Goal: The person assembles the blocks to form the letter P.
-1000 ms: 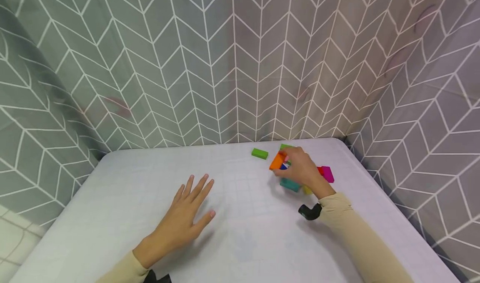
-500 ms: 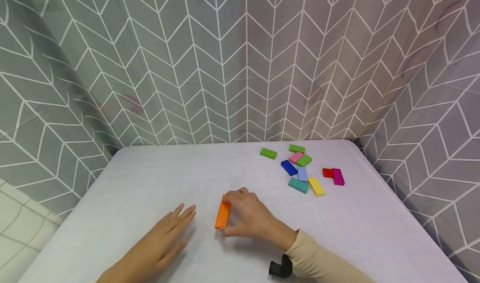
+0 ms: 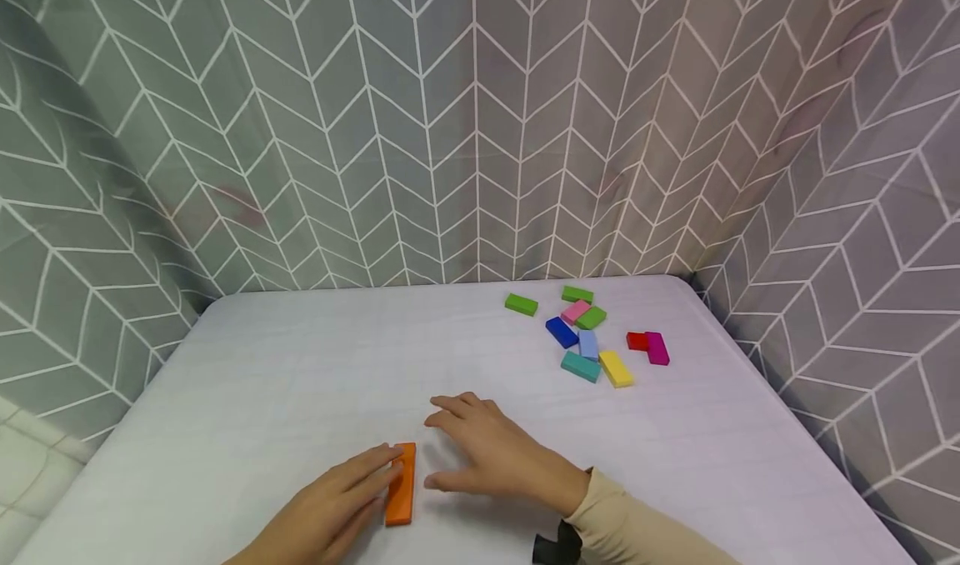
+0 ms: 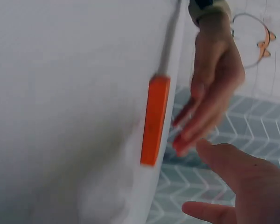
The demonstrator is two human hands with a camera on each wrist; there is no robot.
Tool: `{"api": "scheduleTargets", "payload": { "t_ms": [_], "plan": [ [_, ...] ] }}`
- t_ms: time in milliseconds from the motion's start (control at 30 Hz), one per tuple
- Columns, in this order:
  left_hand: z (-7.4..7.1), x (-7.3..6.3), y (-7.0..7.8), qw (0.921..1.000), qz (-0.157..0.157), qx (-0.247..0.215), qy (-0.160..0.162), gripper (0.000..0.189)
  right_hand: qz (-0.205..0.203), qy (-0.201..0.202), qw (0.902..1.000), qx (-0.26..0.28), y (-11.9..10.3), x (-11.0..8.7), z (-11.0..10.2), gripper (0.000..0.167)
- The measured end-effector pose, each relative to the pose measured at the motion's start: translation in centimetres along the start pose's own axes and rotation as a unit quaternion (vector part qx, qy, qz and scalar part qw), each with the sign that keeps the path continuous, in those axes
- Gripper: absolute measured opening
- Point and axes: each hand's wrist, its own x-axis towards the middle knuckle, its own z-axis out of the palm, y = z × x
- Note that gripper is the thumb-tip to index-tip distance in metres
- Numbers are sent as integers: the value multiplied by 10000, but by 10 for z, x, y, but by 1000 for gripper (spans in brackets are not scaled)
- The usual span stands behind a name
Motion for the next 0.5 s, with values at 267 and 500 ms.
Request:
{"api": "scheduleTargets", "payload": {
  "t_ms": [267, 500],
  "plan": [
    [13, 1, 2, 9991, -391, -89, -95, 41, 658, 430, 9966, -261, 39, -34, -30, 57],
    [19, -1, 2, 9958, -793, -450, 38, 39, 1306, 1079, 9843, -488, 79, -56, -51, 52]
  ]
}}
